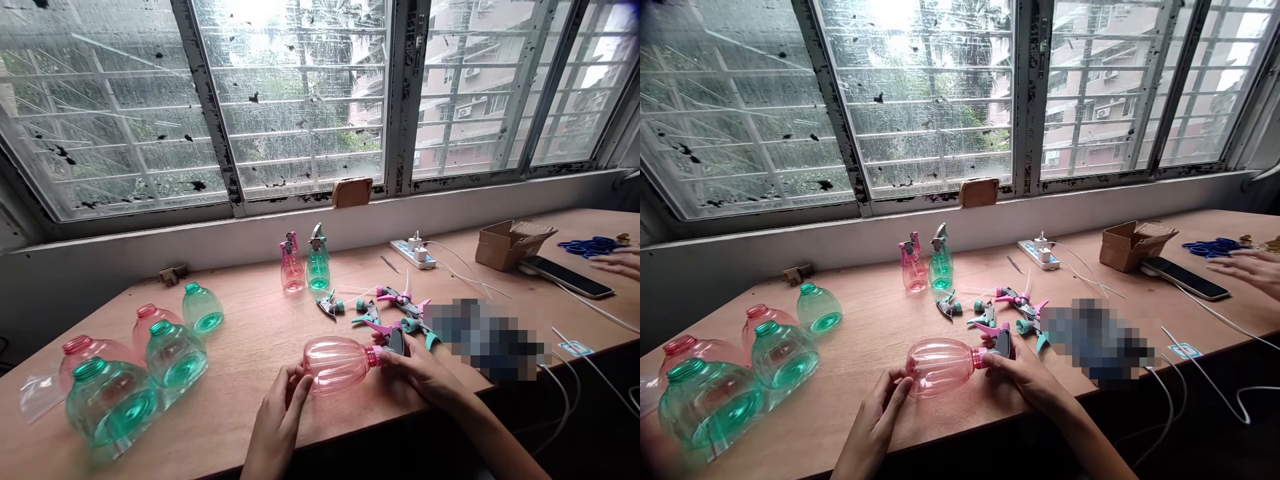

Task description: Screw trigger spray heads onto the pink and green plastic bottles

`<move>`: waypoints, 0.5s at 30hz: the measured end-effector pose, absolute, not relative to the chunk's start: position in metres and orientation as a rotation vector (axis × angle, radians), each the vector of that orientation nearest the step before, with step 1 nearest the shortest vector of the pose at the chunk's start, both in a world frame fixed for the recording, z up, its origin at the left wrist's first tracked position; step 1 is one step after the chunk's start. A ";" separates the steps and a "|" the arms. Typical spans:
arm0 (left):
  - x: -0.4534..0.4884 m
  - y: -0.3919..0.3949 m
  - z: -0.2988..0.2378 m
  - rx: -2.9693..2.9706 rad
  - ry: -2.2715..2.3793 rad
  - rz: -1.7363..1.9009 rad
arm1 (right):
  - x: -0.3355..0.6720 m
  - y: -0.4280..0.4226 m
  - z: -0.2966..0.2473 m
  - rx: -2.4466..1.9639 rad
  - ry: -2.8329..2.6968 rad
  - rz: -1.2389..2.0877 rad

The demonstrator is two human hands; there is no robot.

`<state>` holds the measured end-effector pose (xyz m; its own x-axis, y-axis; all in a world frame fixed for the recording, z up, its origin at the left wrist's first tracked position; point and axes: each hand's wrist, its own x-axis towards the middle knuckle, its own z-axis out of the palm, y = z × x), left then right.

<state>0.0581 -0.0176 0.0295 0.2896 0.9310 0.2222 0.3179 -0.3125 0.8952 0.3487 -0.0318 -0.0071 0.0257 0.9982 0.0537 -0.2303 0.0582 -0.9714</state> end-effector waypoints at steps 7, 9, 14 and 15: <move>0.051 -0.012 0.013 1.830 1.015 1.025 | 0.347 -0.034 -0.003 -0.997 -1.054 1.239; 0.052 -0.013 0.013 1.849 1.046 1.048 | 0.345 -0.035 -0.001 -0.976 -1.056 1.249; 0.057 -0.018 0.016 1.780 1.160 1.108 | 0.346 -0.036 0.000 -1.027 -1.094 1.243; 0.058 -0.019 0.016 1.759 1.183 1.110 | 0.346 -0.037 0.000 -1.042 -1.109 1.247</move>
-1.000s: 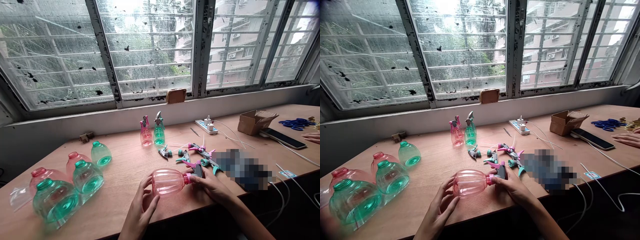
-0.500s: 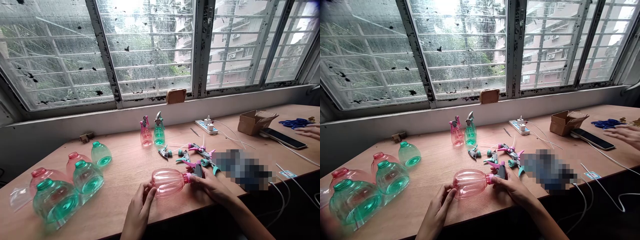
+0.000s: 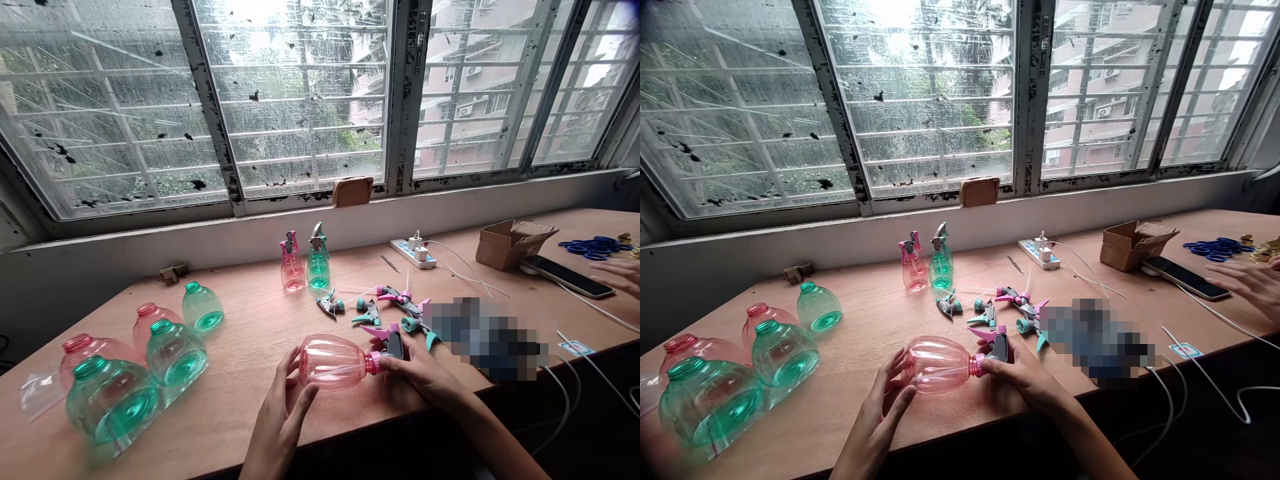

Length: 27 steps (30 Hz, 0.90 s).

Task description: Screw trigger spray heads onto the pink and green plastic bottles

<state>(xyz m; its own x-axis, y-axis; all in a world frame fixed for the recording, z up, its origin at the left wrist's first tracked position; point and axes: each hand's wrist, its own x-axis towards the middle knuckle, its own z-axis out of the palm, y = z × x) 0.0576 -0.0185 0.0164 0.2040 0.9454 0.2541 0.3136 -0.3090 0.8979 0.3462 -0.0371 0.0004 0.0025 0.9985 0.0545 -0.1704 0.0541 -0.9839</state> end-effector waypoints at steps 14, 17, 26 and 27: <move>0.053 -0.016 0.017 1.943 1.184 0.979 | 0.342 -0.035 0.002 -0.934 -1.008 1.296; 0.053 -0.019 0.022 1.928 1.157 0.961 | 0.342 -0.035 0.001 -0.927 -1.004 1.295; 0.053 -0.021 0.029 1.794 1.021 0.941 | 0.343 -0.036 0.002 -0.935 -1.036 1.295; 0.053 -0.021 0.028 1.772 0.990 0.957 | 0.343 -0.035 0.002 -0.926 -1.035 1.294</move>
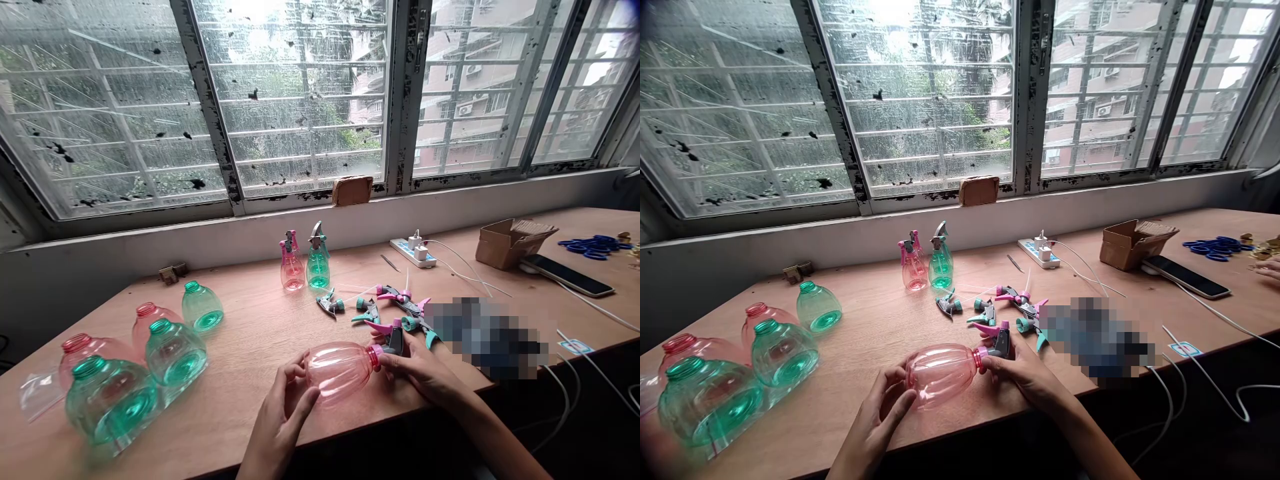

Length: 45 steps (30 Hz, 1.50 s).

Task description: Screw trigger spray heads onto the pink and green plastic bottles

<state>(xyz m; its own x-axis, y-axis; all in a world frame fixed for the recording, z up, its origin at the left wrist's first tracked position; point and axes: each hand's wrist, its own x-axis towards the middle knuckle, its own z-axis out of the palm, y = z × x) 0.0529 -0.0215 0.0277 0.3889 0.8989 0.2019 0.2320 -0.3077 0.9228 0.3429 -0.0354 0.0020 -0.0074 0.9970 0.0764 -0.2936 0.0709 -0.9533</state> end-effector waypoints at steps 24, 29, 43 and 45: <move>0.046 -0.025 0.022 1.834 0.969 0.981 | 0.342 -0.037 0.005 -0.932 -1.063 1.313; 0.047 -0.020 0.014 1.792 0.995 1.005 | 0.342 -0.038 0.005 -0.968 -1.073 1.308; 0.046 -0.017 0.011 1.906 0.999 0.945 | 0.342 -0.039 0.007 -0.948 -1.068 1.335; 0.048 -0.018 0.011 1.841 0.979 0.965 | 0.343 -0.039 0.006 -0.947 -1.068 1.335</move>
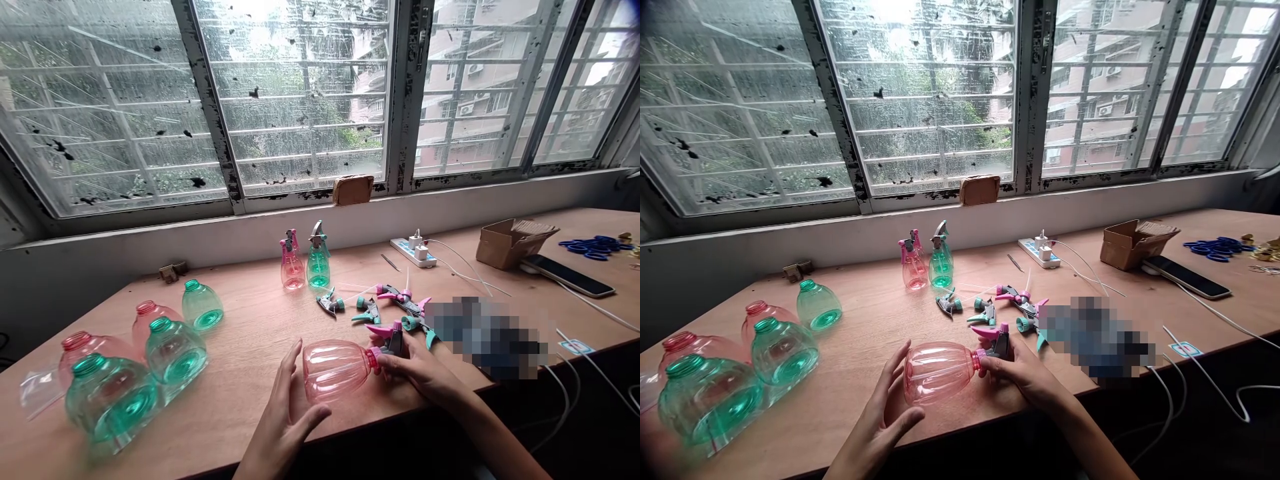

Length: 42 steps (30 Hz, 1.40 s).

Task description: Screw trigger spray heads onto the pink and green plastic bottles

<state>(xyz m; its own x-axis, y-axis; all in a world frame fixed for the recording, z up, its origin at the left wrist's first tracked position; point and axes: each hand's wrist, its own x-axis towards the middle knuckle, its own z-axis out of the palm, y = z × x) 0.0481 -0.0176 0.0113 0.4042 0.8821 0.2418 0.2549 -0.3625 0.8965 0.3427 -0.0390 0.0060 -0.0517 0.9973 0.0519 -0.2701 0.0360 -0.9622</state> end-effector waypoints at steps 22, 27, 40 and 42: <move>0.053 -0.021 0.016 1.816 1.009 0.955 | 0.344 -0.036 -0.001 -0.930 -1.091 1.338; 0.052 -0.027 0.023 1.778 0.904 0.916 | 0.345 -0.037 0.000 -0.933 -1.102 1.347; 0.046 -0.019 0.008 1.930 0.974 0.971 | 0.349 -0.036 -0.008 -0.979 -1.135 1.302; 0.048 -0.017 0.007 1.850 0.968 0.949 | 0.348 -0.035 -0.008 -0.987 -1.127 1.308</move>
